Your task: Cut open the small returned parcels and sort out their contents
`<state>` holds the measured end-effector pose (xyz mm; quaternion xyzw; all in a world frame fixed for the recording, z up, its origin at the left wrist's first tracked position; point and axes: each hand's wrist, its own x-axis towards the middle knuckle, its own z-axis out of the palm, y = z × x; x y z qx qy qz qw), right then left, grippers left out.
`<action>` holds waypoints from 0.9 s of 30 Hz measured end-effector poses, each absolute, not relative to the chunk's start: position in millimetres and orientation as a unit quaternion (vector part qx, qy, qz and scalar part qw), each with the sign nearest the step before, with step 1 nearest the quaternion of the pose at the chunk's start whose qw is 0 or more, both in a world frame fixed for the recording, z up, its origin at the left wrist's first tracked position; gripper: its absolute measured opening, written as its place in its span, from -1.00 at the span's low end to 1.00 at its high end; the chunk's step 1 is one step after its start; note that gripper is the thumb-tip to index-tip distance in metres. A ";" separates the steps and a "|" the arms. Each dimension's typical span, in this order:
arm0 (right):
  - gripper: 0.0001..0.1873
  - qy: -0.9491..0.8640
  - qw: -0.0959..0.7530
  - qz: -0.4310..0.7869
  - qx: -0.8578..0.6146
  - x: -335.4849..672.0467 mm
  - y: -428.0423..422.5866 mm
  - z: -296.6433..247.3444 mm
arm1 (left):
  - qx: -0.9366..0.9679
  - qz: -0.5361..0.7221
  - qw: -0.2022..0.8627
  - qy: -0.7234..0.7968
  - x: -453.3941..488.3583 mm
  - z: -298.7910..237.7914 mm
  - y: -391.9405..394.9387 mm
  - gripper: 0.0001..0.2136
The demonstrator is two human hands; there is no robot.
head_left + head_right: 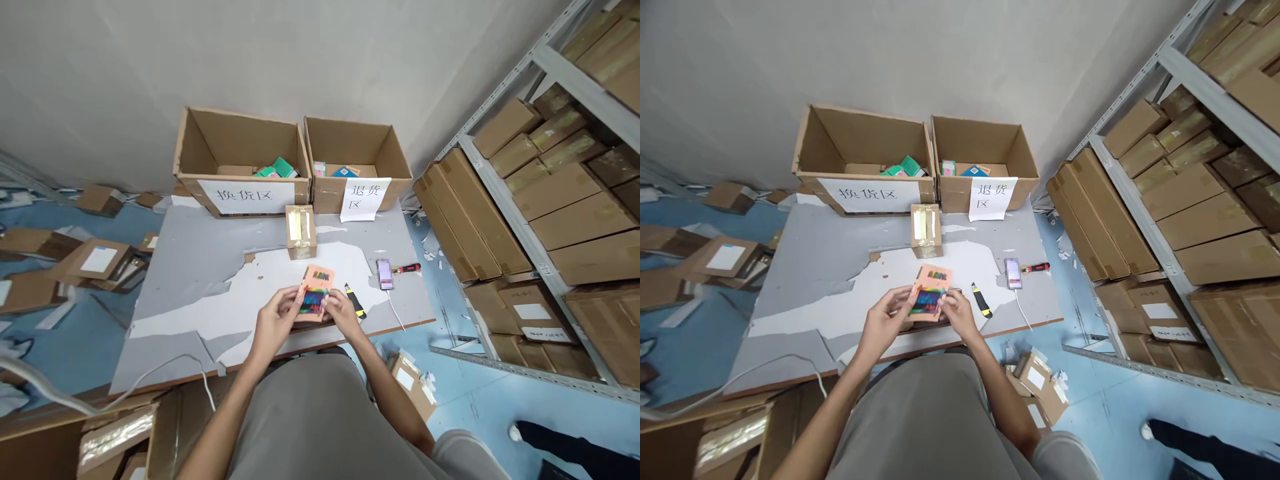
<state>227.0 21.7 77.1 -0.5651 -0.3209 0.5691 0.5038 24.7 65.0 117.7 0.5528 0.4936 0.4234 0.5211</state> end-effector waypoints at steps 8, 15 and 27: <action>0.30 -0.238 0.396 0.648 -0.606 224.5 -53.3 52.0 | 0.374 0.241 0.704 0.554 -0.7 69.4 22.2 -0.17; 0.37 -0.312 0.501 0.604 -0.535 262.6 35.8 105.2 | 0.482 0.332 0.625 0.517 49.8 109.8 114.2 -0.19; -0.16 -0.382 0.591 0.449 -0.551 335.8 146.3 139.6 | 0.630 0.549 0.344 0.428 47.6 207.4 187.3 -0.59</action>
